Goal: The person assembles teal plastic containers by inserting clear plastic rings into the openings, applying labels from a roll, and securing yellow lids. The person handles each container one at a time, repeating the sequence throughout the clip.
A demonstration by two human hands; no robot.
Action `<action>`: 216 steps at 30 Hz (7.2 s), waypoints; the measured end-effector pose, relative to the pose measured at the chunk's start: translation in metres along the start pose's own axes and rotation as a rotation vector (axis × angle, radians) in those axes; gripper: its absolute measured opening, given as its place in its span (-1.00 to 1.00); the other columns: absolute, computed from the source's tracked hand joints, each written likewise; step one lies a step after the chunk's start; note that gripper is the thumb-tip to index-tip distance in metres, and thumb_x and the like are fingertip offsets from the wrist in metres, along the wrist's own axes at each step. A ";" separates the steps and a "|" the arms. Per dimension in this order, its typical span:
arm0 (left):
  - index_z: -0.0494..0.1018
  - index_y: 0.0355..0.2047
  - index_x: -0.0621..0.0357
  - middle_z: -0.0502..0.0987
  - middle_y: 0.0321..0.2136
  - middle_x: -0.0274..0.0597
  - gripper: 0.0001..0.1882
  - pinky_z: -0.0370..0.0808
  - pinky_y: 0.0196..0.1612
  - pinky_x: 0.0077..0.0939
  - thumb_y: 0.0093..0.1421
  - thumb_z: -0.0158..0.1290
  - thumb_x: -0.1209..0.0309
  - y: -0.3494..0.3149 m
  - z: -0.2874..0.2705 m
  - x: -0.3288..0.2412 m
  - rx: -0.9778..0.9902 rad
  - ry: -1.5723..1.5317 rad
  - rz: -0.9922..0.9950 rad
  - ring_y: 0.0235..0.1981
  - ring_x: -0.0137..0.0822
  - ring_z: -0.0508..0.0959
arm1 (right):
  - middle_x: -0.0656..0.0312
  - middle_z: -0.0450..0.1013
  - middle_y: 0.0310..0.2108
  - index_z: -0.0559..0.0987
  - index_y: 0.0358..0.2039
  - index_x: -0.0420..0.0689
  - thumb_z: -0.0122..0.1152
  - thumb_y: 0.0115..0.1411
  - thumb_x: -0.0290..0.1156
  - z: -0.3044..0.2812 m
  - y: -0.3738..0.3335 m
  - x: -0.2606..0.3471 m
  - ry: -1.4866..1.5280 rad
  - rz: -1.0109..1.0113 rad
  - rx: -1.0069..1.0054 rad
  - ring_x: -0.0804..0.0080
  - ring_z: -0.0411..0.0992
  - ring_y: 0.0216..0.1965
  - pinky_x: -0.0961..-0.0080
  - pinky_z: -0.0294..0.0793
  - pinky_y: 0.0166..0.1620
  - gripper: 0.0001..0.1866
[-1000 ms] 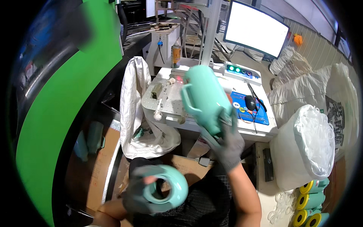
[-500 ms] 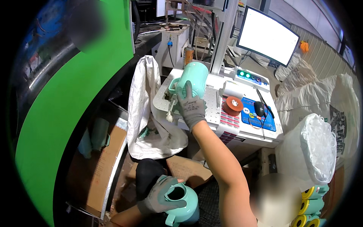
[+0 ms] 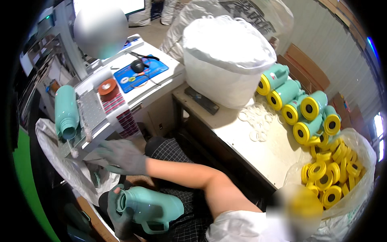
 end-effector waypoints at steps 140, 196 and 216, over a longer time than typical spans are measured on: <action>0.43 -0.02 0.38 0.53 -0.14 -0.01 -0.56 0.56 -0.13 -0.32 0.07 0.23 0.59 0.025 0.133 0.013 0.113 0.474 0.321 -0.25 -0.26 0.58 | -0.22 0.25 0.30 0.46 0.34 0.19 0.64 -0.17 -0.08 -0.487 0.001 -0.191 -0.724 0.996 0.517 -0.18 0.39 0.26 0.17 0.40 0.33 -0.02; 0.46 -0.04 0.35 0.52 -0.25 -0.15 -0.66 0.54 -0.17 -0.45 0.17 0.21 0.57 0.022 0.132 0.033 0.016 0.365 0.049 -0.32 -0.38 0.57 | 0.10 0.68 -0.17 0.68 0.03 -0.15 0.63 -0.05 -0.24 -0.597 0.029 -0.245 -0.497 0.881 -0.532 0.34 0.62 -0.17 0.41 0.60 -0.01 -0.40; 0.47 0.02 0.23 0.47 -0.09 -0.17 -0.64 0.53 -0.06 -0.36 0.20 0.22 0.54 0.031 0.169 0.048 0.214 0.211 -0.165 -0.21 -0.39 0.48 | 0.16 0.64 -0.09 0.67 0.00 -0.14 0.57 0.07 -0.35 -0.632 -0.359 -0.150 -0.389 1.016 -0.781 0.32 0.62 -0.07 0.36 0.63 0.04 -0.54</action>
Point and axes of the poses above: each hand's wrist, its own y-axis towards the middle knuckle, its own z-axis out of the palm, x = y × z, the point moved 5 cm from there along y, towards the middle knuckle
